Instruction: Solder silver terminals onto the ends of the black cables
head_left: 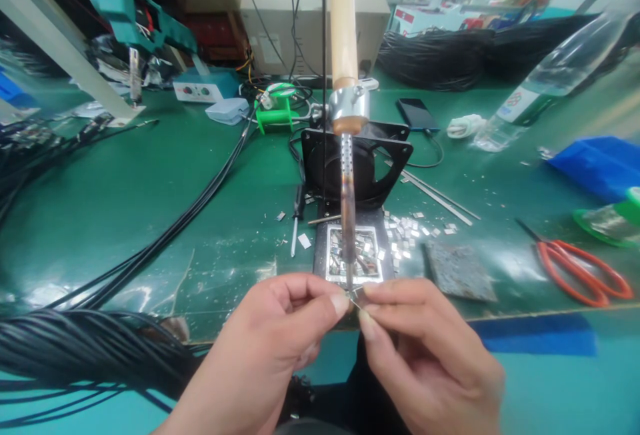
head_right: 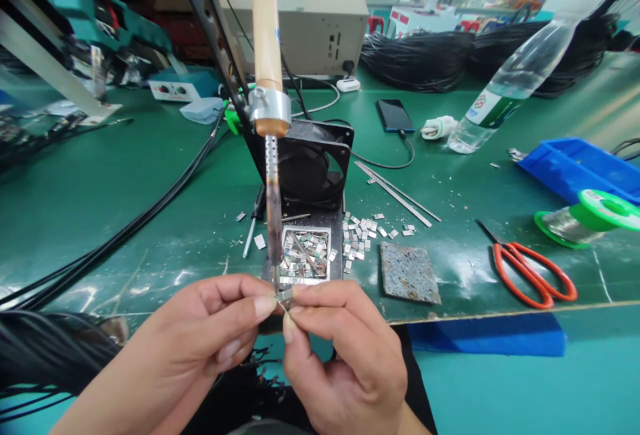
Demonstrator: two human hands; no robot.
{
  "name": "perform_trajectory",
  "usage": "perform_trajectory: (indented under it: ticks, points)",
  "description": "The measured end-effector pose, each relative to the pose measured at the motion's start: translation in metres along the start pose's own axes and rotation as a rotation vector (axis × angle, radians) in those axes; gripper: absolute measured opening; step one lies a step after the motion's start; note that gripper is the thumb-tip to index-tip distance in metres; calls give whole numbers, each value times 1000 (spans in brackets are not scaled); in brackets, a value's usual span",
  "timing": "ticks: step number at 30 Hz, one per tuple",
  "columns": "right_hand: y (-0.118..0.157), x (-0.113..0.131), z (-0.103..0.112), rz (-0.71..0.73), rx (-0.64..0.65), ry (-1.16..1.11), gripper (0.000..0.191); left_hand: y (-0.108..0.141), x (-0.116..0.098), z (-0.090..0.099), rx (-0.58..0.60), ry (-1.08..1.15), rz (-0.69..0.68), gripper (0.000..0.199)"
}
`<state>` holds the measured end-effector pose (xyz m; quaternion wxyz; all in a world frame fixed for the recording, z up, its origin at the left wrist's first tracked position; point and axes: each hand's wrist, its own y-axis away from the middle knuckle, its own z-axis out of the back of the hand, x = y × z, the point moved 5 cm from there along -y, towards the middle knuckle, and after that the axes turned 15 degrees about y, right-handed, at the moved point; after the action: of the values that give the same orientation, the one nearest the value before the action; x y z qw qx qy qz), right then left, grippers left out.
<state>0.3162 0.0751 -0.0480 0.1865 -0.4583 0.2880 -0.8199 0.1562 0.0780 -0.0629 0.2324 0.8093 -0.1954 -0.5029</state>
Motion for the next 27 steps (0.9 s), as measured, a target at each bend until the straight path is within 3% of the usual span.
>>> perform_trajectory:
  ticks: [27]
  points:
    - [-1, -1, -1, -3, -24, 14, 23, -1, -2, -2, -12, -10, -1, 25]
